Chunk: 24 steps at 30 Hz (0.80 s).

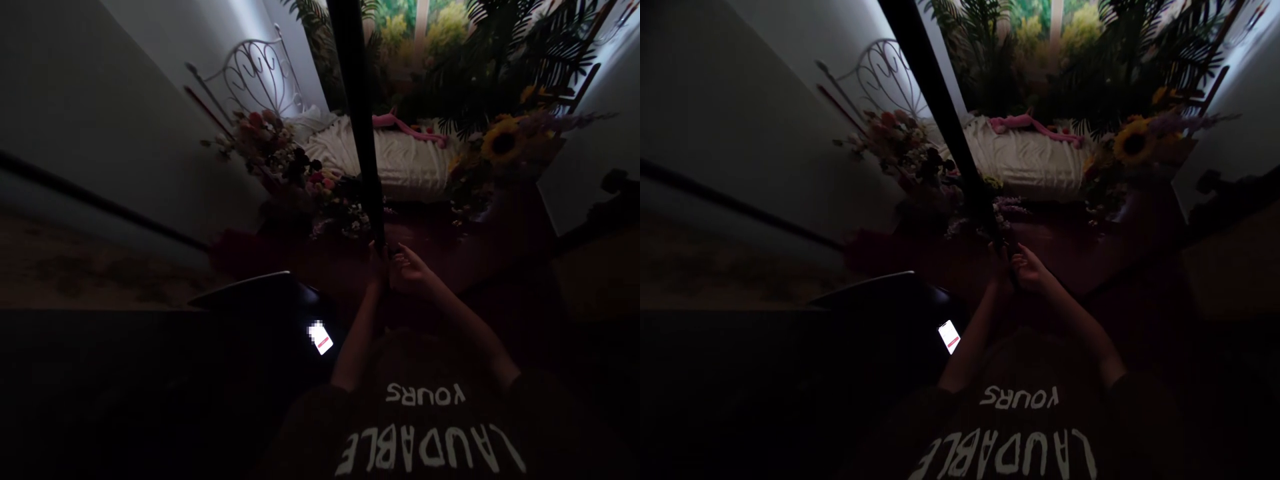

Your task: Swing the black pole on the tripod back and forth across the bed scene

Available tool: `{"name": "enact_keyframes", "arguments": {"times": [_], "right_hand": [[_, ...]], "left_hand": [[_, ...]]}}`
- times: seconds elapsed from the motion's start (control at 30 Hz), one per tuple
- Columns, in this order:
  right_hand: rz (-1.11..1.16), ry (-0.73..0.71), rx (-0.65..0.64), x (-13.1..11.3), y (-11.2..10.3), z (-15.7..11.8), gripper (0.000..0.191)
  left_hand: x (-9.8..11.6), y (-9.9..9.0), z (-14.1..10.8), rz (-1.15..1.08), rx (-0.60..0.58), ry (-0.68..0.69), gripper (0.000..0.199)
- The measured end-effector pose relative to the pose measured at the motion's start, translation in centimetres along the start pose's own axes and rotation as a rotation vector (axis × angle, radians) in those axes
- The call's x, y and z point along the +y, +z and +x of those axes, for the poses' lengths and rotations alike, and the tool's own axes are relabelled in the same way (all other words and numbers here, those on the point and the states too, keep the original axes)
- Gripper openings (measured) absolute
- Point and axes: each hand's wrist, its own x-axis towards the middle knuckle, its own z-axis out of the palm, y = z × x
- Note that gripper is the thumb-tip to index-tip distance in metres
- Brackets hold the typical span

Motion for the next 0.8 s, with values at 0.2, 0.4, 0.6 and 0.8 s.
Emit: {"name": "enact_keyframes", "arguments": {"times": [0.2, 0.4, 0.6, 0.8], "right_hand": [[0.058, 0.136, 0.092, -1.0, -0.2, 0.2, 0.041], [-0.377, -0.115, 0.104, 0.1, -0.8, 0.8, 0.022], [-1.269, -0.690, 0.488, -1.0, -1.5, -0.6, 0.016], [-1.614, -0.978, 0.584, -3.4, 2.8, -2.0, 0.018]], "left_hand": [[-0.9, 0.4, 0.2, 0.013, 0.036, 0.036, 0.045], [-1.8, 1.0, 0.5, -0.008, 0.058, 0.010, 0.045], [-1.8, 1.1, 0.6, -0.051, 0.048, 0.014, 0.048], [-1.5, 1.1, 0.4, -0.091, 0.024, 0.010, 0.047]]}}
